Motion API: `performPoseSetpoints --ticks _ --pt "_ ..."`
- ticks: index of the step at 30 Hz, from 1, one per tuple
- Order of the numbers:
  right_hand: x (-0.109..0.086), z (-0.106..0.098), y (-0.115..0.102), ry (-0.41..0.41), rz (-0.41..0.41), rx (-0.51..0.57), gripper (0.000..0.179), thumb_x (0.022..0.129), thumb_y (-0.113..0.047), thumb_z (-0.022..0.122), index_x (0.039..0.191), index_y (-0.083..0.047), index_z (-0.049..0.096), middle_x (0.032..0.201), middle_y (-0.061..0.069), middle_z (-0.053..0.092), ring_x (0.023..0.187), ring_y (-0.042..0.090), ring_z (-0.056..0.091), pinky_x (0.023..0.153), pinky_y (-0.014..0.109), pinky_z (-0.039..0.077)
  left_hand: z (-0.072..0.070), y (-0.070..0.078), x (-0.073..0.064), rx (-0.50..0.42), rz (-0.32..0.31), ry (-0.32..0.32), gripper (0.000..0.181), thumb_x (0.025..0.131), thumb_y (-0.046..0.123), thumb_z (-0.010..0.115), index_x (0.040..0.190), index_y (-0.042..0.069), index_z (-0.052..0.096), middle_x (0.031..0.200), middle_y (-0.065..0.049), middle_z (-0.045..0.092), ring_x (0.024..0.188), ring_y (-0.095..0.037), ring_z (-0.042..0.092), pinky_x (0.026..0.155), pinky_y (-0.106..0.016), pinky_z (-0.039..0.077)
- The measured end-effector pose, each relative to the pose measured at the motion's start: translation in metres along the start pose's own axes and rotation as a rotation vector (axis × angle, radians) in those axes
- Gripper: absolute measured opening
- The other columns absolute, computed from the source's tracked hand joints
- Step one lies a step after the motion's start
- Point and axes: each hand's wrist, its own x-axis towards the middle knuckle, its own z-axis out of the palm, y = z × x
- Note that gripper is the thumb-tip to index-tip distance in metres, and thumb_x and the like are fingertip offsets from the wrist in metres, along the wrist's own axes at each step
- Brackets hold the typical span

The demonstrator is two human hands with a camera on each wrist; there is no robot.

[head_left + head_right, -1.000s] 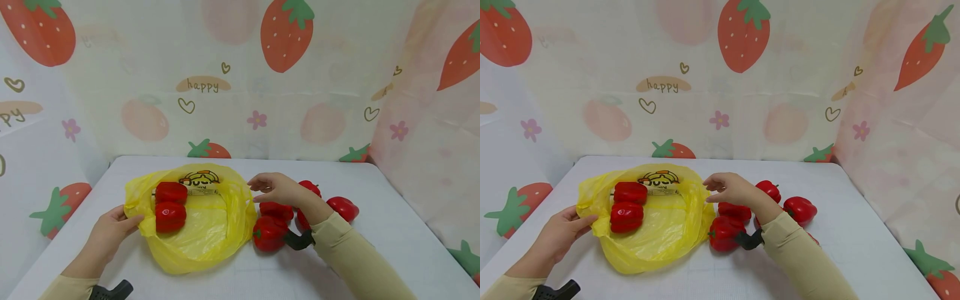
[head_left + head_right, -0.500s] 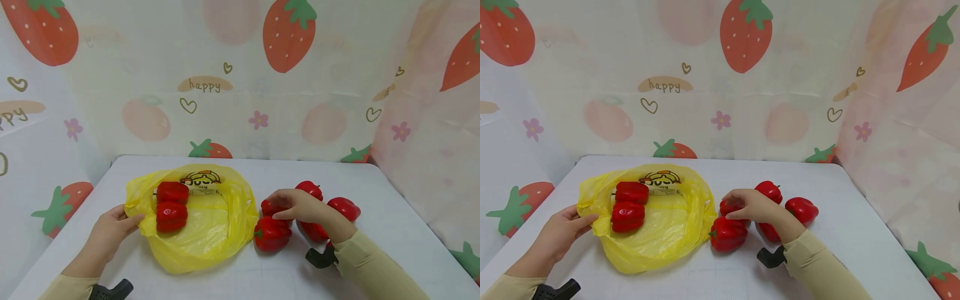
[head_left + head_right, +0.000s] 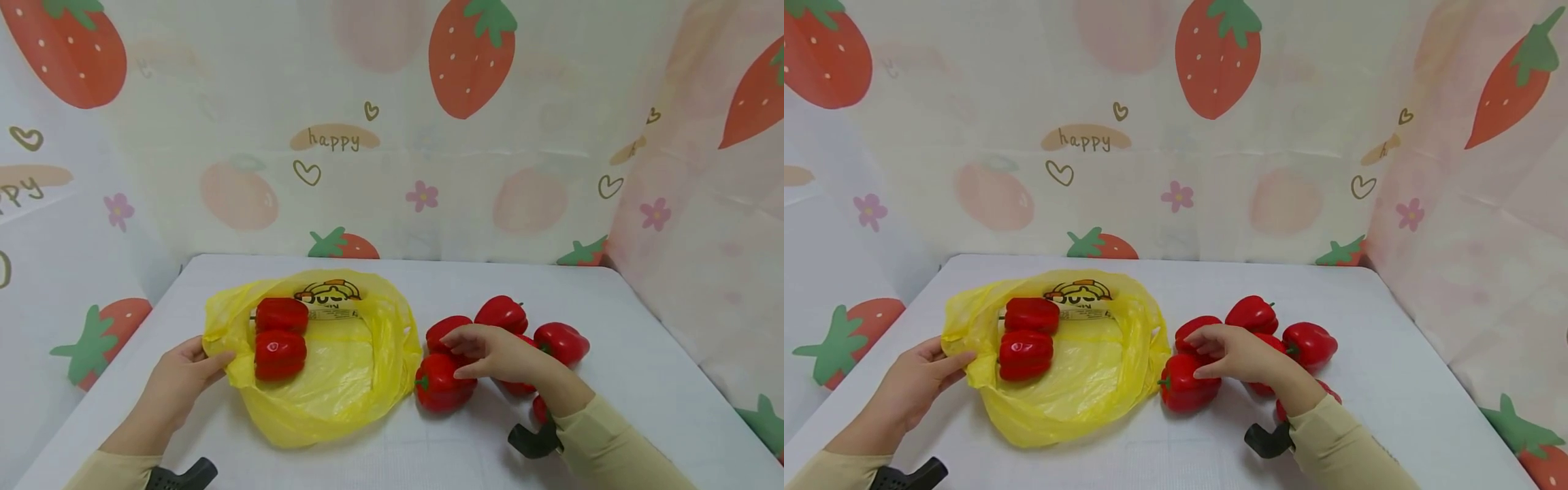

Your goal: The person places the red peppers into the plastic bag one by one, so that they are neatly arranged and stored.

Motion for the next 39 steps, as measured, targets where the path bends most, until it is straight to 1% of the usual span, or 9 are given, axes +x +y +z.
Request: performPoseSetpoints --ticks 4,7,13,16,20,25,32,36,39 --pt "0.0 0.003 0.002 -0.009 0.0 0.021 0.057 0.073 -0.026 0.077 0.123 -0.013 0.054 0.118 0.003 0.058 0.112 0.025 0.052 0.084 0.038 0.053 0.0 0.0 0.001 0.001 -0.002 0.001 0.077 0.086 0.04 0.06 0.144 0.003 0.024 0.141 -0.018 0.036 0.12 -0.03 0.044 0.09 -0.032 0.045" --pt "0.0 0.005 0.002 -0.007 0.019 0.016 0.061 0.07 -0.027 0.079 0.124 -0.015 0.054 0.117 0.002 0.058 0.112 0.025 0.052 0.083 0.039 0.053 0.001 0.0 0.001 0.0 -0.005 0.001 0.077 0.086 0.04 0.06 0.144 0.004 0.024 0.141 -0.018 0.036 0.12 -0.03 0.045 0.091 -0.032 0.044" --pt "-0.003 0.008 0.004 0.012 0.059 -0.06 0.061 0.066 -0.03 0.081 0.121 -0.022 0.056 0.118 -0.004 0.058 0.111 0.022 0.051 0.08 0.037 0.054 0.002 0.0 0.002 0.0 -0.013 -0.001 0.077 0.086 0.04 0.06 0.144 0.003 0.024 0.141 -0.019 0.035 0.12 -0.03 0.044 0.091 -0.034 0.044" --pt "-0.004 0.009 0.006 0.013 0.06 -0.08 0.061 0.065 -0.032 0.081 0.121 -0.026 0.056 0.118 -0.005 0.057 0.111 0.022 0.049 0.079 0.037 0.054 0.002 0.0 0.002 -0.001 -0.009 -0.004 0.076 0.087 0.039 0.06 0.143 0.003 0.024 0.141 -0.019 0.035 0.121 -0.031 0.044 0.091 -0.033 0.044" --pt "-0.006 0.012 0.011 0.01 0.058 -0.091 0.06 0.065 -0.034 0.081 0.12 -0.03 0.056 0.117 -0.006 0.056 0.111 0.022 0.049 0.079 0.038 0.054 0.003 0.0 0.003 -0.014 -0.005 -0.004 0.075 0.087 0.036 0.061 0.143 0.002 0.025 0.141 -0.02 0.035 0.117 -0.029 0.047 0.089 -0.031 0.046" --pt "-0.007 0.016 0.014 -0.03 0.051 -0.067 0.063 0.065 -0.033 0.081 0.122 -0.031 0.055 0.12 -0.005 0.054 0.112 0.024 0.048 0.081 0.04 0.053 0.004 -0.001 0.004 -0.013 -0.013 0.001 0.074 0.086 0.036 0.061 0.142 0.001 0.027 0.14 -0.02 0.037 0.111 -0.022 0.051 0.088 -0.031 0.047" --pt "-0.007 0.022 0.017 -0.049 0.062 -0.02 0.069 0.063 -0.031 0.083 0.125 -0.032 0.052 0.121 -0.003 0.053 0.114 0.025 0.045 0.082 0.041 0.053 0.005 -0.001 0.003 -0.006 0.002 0.002 0.074 0.086 0.038 0.061 0.142 0.002 0.027 0.14 -0.02 0.037 0.113 -0.024 0.05 0.089 -0.031 0.046" --pt "-0.008 0.023 0.019 -0.052 0.074 0.012 0.07 0.063 -0.029 0.083 0.125 -0.033 0.051 0.122 -0.002 0.052 0.113 0.025 0.044 0.08 0.038 0.053 0.006 0.0 0.003 -0.004 0.001 0.004 0.075 0.086 0.038 0.061 0.142 0.001 0.027 0.14 -0.02 0.037 0.114 -0.025 0.049 0.089 -0.031 0.046" --pt "-0.01 0.024 0.02 -0.048 0.076 0.023 0.069 0.064 -0.027 0.082 0.125 -0.033 0.051 0.122 -0.001 0.052 0.112 0.024 0.045 0.079 0.037 0.054 0.005 0.0 0.003 -0.004 0.001 0.005 0.075 0.086 0.037 0.062 0.142 0.001 0.027 0.14 -0.02 0.037 0.113 -0.024 0.05 0.088 -0.03 0.047"
